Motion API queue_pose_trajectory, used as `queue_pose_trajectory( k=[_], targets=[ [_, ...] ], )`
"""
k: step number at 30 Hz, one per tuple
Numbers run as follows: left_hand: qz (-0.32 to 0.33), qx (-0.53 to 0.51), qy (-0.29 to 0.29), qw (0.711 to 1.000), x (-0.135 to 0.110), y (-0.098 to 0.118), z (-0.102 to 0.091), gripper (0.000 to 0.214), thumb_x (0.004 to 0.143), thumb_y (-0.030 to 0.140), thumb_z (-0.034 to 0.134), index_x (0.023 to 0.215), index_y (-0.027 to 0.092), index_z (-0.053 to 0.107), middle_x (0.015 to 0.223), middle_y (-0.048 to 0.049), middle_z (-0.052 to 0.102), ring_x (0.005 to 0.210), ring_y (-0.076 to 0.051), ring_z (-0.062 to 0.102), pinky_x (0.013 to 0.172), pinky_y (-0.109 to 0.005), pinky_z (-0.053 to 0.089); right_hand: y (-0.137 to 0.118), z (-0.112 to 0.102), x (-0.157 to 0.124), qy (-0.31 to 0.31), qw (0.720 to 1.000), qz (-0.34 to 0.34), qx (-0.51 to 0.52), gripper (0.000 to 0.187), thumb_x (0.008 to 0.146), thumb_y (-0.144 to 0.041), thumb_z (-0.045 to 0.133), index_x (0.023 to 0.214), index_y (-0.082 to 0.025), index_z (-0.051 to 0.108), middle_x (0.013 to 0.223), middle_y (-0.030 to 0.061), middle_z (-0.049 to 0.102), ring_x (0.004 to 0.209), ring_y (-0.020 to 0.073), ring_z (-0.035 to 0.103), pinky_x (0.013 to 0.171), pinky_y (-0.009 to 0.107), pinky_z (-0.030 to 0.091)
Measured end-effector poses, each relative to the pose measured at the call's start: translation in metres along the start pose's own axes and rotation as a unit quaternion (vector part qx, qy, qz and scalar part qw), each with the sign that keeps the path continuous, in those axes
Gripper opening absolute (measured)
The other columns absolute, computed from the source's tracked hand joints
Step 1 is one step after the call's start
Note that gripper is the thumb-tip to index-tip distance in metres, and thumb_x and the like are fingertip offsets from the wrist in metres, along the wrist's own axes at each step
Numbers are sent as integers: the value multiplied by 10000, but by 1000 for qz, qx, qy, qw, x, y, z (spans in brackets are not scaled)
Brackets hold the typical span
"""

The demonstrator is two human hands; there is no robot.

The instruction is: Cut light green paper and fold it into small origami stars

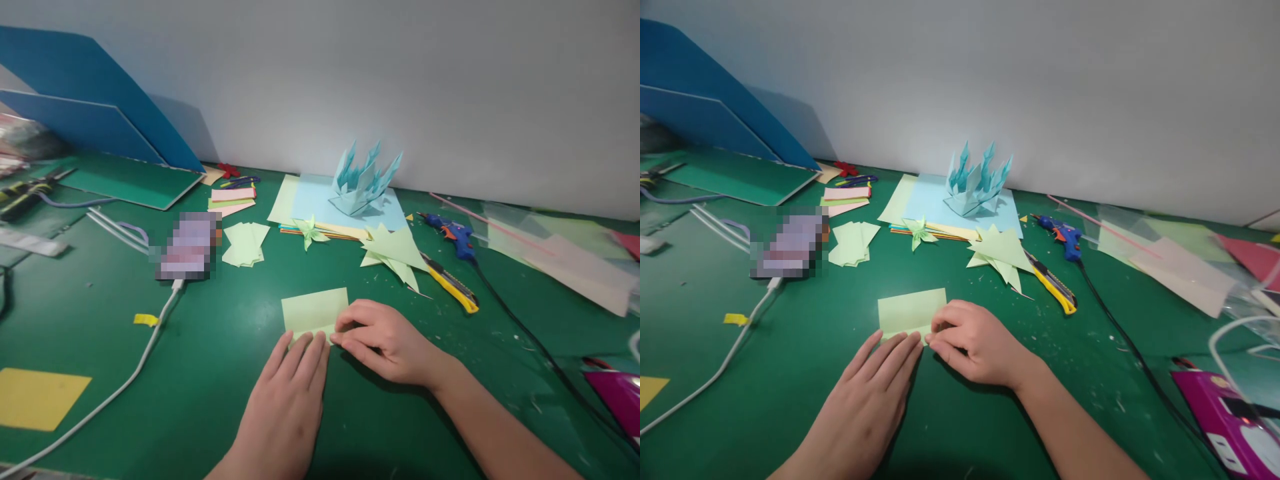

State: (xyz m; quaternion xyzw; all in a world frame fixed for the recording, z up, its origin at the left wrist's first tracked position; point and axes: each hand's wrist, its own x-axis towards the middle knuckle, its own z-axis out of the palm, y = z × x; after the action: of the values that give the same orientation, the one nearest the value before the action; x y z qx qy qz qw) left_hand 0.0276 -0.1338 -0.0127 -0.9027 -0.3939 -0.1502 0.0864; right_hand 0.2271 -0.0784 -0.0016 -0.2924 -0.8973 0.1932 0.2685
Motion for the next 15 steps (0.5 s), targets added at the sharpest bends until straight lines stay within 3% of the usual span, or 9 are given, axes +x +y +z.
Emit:
queue_pose_trajectory(
  k=[3,9,15],
  targets=[
    [-20,26,11,999,-1,2,-6,373,869,108,350,1098,91,645,1052,-91,674,1024,-227,560,1044,-409,314,-1,-2,0,-5,1000,7,-9,284,923,-181,431,786,-162,679,854,79,638,757,160,535,684,299,433],
    [-17,51,-56,997,-2,-5,-22,342,783,45,370,760,154,692,750,-74,634,766,-230,588,925,-467,436,-1,-3,0,-3,1000,8,-8,278,927,-214,432,824,-163,685,859,82,646,764,167,548,678,304,444],
    [-39,43,-39,998,1,-7,-21,330,830,42,377,689,159,651,642,-46,559,699,-209,574,950,-496,427,3,4,1,57,998,-9,-23,292,950,-256,405,899,-180,682,897,80,667,839,184,578,767,356,463]
  ],
)
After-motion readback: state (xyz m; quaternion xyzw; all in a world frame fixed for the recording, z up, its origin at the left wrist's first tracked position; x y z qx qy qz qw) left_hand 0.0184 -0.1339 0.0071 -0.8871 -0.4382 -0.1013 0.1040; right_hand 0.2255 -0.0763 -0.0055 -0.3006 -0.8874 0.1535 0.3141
